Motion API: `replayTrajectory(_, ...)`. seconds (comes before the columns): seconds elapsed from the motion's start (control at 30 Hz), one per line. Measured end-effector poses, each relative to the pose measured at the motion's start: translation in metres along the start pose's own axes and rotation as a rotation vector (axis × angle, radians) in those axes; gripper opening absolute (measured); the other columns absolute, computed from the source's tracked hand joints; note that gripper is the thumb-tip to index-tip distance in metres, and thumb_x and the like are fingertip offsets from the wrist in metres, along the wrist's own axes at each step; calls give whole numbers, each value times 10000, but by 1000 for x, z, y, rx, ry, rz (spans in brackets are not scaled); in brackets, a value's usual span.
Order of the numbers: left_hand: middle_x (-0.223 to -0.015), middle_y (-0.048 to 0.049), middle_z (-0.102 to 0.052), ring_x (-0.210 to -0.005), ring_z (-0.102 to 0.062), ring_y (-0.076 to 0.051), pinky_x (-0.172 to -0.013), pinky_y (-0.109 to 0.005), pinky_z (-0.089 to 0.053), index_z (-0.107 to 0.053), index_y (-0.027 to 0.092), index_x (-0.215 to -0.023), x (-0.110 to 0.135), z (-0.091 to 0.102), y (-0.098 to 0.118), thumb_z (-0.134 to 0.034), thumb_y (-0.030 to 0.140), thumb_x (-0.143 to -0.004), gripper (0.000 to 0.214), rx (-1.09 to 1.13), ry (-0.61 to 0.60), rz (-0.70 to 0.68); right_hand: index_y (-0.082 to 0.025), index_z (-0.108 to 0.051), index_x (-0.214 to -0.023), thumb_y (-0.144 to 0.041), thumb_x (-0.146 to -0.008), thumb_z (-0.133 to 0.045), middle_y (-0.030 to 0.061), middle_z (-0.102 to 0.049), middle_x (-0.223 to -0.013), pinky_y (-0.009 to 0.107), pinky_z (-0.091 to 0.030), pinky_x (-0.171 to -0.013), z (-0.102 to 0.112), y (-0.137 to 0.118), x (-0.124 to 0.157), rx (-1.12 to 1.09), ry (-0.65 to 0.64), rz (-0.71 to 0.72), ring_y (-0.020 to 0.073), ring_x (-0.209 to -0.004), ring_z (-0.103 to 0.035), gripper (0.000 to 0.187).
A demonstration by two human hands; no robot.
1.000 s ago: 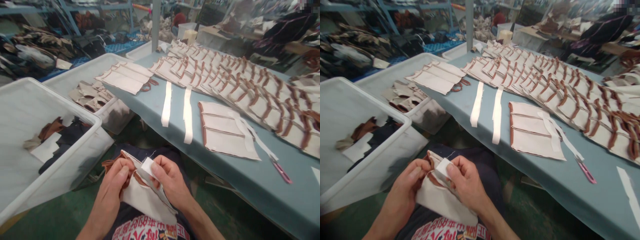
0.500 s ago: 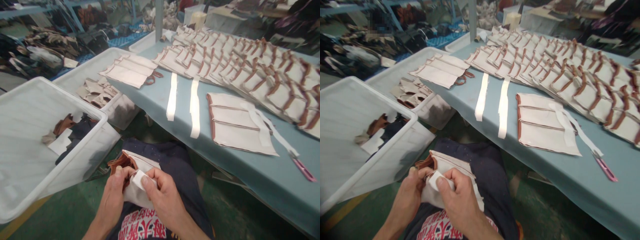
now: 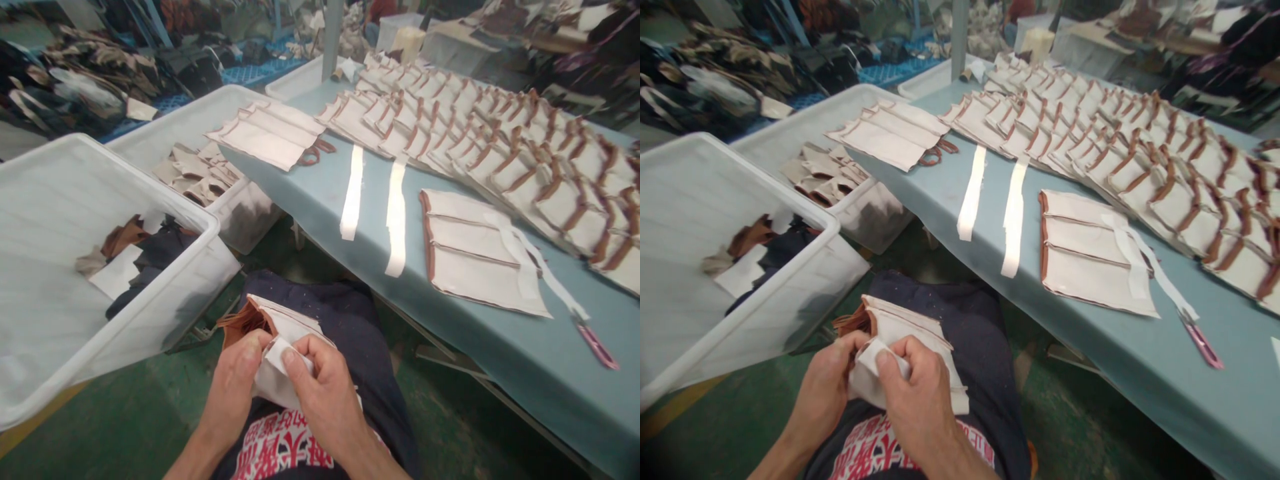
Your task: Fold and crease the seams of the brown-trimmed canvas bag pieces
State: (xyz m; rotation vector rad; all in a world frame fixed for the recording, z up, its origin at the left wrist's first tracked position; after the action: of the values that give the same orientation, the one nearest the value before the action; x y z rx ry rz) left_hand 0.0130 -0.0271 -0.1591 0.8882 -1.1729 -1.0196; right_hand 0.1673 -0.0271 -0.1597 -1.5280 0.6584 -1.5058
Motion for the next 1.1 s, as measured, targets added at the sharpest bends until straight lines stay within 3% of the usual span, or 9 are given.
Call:
replayTrajectory(0.1,-666,9,-565,-597,-474,-153,-540,-236,-412,-653,186,-737,0,-1,3,-663,647,-996,529,14,-61,1,-230,-554,-740,-589,-897,-540,12,-613,-698,321,-392,-648,-3,-1,-1,-13,-8,6,179,-671,-512,392)
replayTrajectory(0.27,-689,22,-562,-620,-470,-142,-558,-222,-395,-635,183,-761,0,-1,4,-679,525,-998,419,27,-82,8,-227,-544,-740,-589,-903,-548,-5,-576,-682,305,-384,-619,-6,2,-3,-22,-17,0,160,-648,-473,397)
replayTrajectory(0.53,-676,27,-552,-614,-472,-140,-562,-222,-399,-631,182,-751,0,3,-4,-673,458,-993,369,-23,-36,7,-231,-535,-737,-569,-920,-607,-38,-487,-635,268,-340,-550,-12,9,-7,-76,-32,2,140,-613,-413,391)
replayTrajectory(0.8,-641,29,-548,-567,-478,-140,-527,-225,-410,-632,193,-714,-5,8,7,-688,456,-954,361,-3,5,-44,-222,-566,-779,-559,-974,-609,-32,-527,-663,273,-349,-573,-15,5,-4,-5,-98,53,142,-624,-439,391)
replayTrajectory(0.97,-637,5,-613,-560,-523,-143,-522,-214,-416,-706,172,-709,-17,13,36,-738,441,-903,334,13,-46,-82,-225,-594,-778,-519,-1037,-585,-24,-553,-659,283,-351,-591,5,15,15,94,-101,89,153,-623,-488,392)
replayTrajectory(1.1,-652,-15,-653,-557,-528,-143,-511,-206,-415,-748,169,-704,-22,10,59,-764,456,-893,344,43,-122,-81,-255,-711,-845,-484,-1012,-703,23,-683,-734,309,-415,-654,42,7,38,273,-30,312,203,-694,-611,284)
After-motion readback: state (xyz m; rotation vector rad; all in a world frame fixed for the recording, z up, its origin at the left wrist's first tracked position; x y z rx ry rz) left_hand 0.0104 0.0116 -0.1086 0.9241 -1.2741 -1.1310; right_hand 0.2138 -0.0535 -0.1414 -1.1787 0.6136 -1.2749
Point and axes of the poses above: each hand's wrist, its own x-axis away from the middle knuckle, its own z-axis out of the back of the hand, y = z × x, the point moved 9 cm from there along -x, towards the middle knuckle
